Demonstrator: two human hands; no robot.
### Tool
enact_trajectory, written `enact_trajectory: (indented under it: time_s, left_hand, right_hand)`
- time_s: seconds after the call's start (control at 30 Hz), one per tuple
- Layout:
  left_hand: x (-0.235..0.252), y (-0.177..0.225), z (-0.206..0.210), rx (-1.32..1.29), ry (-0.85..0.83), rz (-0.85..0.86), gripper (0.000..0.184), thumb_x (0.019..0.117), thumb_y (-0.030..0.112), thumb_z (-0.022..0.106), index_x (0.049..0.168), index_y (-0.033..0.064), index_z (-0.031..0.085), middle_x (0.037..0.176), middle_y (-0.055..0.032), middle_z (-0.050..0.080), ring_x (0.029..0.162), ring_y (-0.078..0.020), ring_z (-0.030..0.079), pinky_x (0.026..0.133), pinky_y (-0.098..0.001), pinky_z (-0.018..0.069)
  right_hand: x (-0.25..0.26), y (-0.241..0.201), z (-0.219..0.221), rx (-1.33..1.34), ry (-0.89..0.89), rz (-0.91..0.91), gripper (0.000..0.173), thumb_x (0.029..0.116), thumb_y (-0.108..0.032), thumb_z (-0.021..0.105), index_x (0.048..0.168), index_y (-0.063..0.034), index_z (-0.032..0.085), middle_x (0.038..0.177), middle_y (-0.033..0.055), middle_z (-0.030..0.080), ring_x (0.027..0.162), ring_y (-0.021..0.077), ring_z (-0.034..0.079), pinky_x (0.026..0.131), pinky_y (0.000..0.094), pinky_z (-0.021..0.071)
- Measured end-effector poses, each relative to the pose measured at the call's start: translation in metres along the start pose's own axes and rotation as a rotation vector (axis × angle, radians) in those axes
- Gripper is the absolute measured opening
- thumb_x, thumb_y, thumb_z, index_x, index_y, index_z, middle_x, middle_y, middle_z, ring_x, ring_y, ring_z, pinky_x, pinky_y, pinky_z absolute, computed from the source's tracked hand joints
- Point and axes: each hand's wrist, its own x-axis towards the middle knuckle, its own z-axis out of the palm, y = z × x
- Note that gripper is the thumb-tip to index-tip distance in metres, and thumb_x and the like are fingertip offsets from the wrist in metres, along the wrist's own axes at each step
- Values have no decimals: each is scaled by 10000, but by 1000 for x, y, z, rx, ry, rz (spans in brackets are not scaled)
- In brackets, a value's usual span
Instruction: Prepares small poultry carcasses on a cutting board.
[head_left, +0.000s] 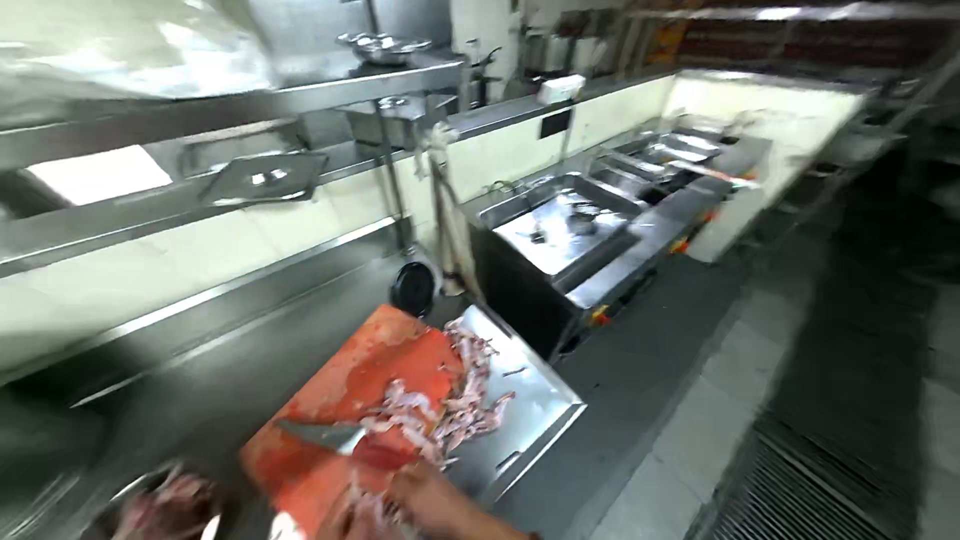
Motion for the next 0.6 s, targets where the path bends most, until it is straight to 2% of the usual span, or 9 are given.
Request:
enact_trajectory:
  time_s: [0.03, 0.1, 0.17, 0.23, 0.3, 0.4, 0.47, 0.53, 0.6]
  left_hand:
    - [-1, 1, 0, 45, 10, -20, 271, 1019, 134, 517, 1176, -58, 628, 983, -99, 691, 864, -142, 676, 810, -380, 596]
    - [0, -5, -1, 109, 51, -10, 249, 993, 148, 562, 1153, -10, 668, 997, -82, 708, 874, -136, 686, 817, -360, 598]
    - [3, -12, -5, 115, 86, 30, 215, 973, 189, 631, 1102, 35, 708, 1033, -59, 717, 904, -128, 692, 825, -337, 600]
    - [3, -18, -12, 159, 117, 79, 201, 947, 235, 705, 1037, 58, 737, 1103, -74, 697, 1001, -152, 675, 872, -344, 592]
    - [2, -15, -18, 334, 133, 84, 215, 936, 285, 725, 1017, 88, 755, 1125, -82, 693, 1027, -165, 676, 891, -350, 598]
    - [5, 6, -24, 722, 57, 41, 235, 929, 354, 676, 1009, 162, 785, 1145, -33, 726, 1159, -226, 638, 1042, -478, 503]
    - [11, 20, -24, 804, 40, 45, 237, 937, 327, 656, 970, 130, 784, 1134, -54, 724, 1171, -269, 628, 1041, -500, 492]
    - [16, 26, -28, 759, 65, 14, 245, 963, 285, 627, 991, 94, 778, 1105, -70, 739, 1141, -242, 658, 1036, -447, 512]
    - [19, 24, -35, 698, 103, -68, 264, 987, 284, 592, 1036, 95, 770, 1082, -61, 747, 1074, -190, 696, 1003, -425, 548]
  right_hand:
    - [3, 0, -2, 5, -26, 22, 402, 1077, -324, 484, 1117, 17, 693, 995, 152, 701, 888, 230, 677, 839, 451, 565]
    - [10, 0, -4, -23, -61, 18, 387, 1075, -341, 479, 1058, -21, 696, 889, 74, 665, 759, 151, 621, 722, 374, 540]
    - [22, 4, -7, -104, -106, 8, 406, 1075, -364, 468, 1033, -43, 713, 839, 47, 650, 699, 133, 586, 668, 358, 514]
    - [31, 7, -5, -189, -144, -11, 398, 1065, -370, 469, 960, -63, 699, 751, 20, 588, 626, 126, 534, 602, 348, 475]
    - [42, 8, -4, -307, -204, -21, 413, 1062, -394, 464, 944, -67, 688, 751, 36, 577, 649, 154, 546, 634, 386, 484]
    - [51, -11, 0, -597, -295, -78, 476, 1065, -415, 427, 921, -35, 674, 834, 127, 628, 801, 269, 623, 761, 516, 502]
    - [52, -35, 5, -762, -345, -112, 499, 1075, -405, 399, 923, -21, 679, 892, 165, 669, 892, 319, 661, 826, 566, 506]
    - [56, -49, 7, -782, -344, -150, 517, 1085, -421, 371, 935, -30, 675, 886, 155, 666, 884, 313, 662, 829, 559, 510]
    - [65, -48, 5, -638, -293, -224, 540, 1093, -456, 356, 1006, -47, 697, 871, 112, 671, 824, 252, 661, 803, 498, 540]
